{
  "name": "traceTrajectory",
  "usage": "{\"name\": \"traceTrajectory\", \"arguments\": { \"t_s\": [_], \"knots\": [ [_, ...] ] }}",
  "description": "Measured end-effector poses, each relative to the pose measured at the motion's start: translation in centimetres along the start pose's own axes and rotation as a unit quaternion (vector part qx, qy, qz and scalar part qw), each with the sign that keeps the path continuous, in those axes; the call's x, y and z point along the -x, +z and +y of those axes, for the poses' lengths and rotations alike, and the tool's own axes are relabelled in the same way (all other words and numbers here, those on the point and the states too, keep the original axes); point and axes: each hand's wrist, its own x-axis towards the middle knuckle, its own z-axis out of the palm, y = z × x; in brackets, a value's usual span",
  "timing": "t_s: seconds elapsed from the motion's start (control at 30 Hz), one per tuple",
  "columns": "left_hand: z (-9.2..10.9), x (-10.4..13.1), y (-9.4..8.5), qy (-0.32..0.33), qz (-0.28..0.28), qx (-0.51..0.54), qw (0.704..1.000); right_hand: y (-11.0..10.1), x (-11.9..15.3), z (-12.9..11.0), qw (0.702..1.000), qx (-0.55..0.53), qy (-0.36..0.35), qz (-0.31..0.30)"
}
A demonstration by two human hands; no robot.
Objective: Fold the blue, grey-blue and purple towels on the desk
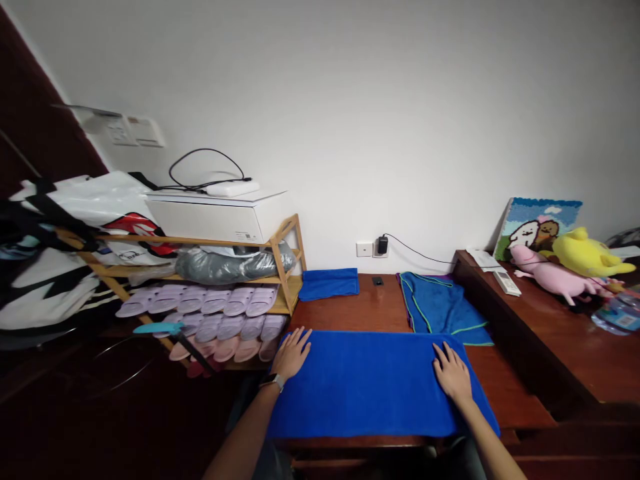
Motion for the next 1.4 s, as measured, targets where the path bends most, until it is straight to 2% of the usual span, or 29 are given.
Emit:
{"name": "traceTrajectory", "arguments": {
  "t_s": [0.13, 0.27, 0.37, 0.43, 0.53, 0.67, 0.73, 0.83, 0.93, 1.0, 1.1, 1.23, 1.33, 1.4],
  "knots": [
    [0.0, 0.4, 0.1, -0.006, -0.037, -0.013, 0.999, -2.1, 1.5, -1.0, 0.998, 0.027, 0.033, -0.044],
    [-0.1, 2.6, 0.3, -0.015, -0.023, -0.03, 0.999, -2.9, 3.1, -0.9, 0.999, 0.033, 0.022, -0.026],
    [0.3, 3.7, 0.2, -0.003, 0.009, -0.035, 0.999, -3.2, 3.2, -1.8, 0.999, 0.031, -0.014, 0.003],
    [1.0, 3.7, -0.1, 0.012, 0.02, -0.031, 0.999, -3.4, 2.6, -3.2, 0.998, 0.007, -0.066, -0.009],
    [2.2, 2.7, -0.5, 0.006, -0.018, -0.029, 0.999, -3.4, 1.3, -5.8, 0.99, -0.03, -0.122, -0.071],
    [2.6, 1.9, -0.6, -0.016, -0.066, -0.036, 0.997, -2.7, 0.3, -7.5, 0.989, -0.023, -0.09, -0.117],
    [2.6, 2.0, -0.4, -0.009, -0.058, -0.041, 0.997, -2.3, 0.4, -7.8, 0.991, -0.025, -0.084, -0.105],
    [3.4, 2.5, 0.1, 0.017, -0.031, -0.039, 0.999, -2.0, 0.7, -9.1, 0.987, -0.039, -0.13, -0.084],
    [4.3, 3.0, 0.5, 0.033, -0.031, -0.025, 0.999, -2.0, 0.8, -11.0, 0.976, -0.055, -0.183, -0.108],
    [4.0, 3.3, 0.5, 0.021, -0.04, -0.027, 0.999, -2.2, 0.8, -11.2, 0.972, -0.064, -0.19, -0.125],
    [2.0, 3.8, 0.1, -0.01, -0.043, -0.049, 0.998, -2.6, 0.7, -8.5, 0.98, -0.061, -0.151, -0.115],
    [-0.7, 4.4, -0.6, -0.027, -0.046, -0.067, 0.996, -3.3, 1.4, -0.8, 0.995, -0.017, -0.038, -0.092],
    [-1.1, 4.7, -0.8, -0.033, -0.047, -0.073, 0.996, -3.7, 2.3, 4.4, 0.996, 0.003, 0.021, -0.083],
    [-0.8, 4.7, -0.8, -0.033, -0.043, -0.075, 0.996, -4.0, 2.6, 6.0, 0.994, 0.015, 0.047, -0.093]
  ]
}}
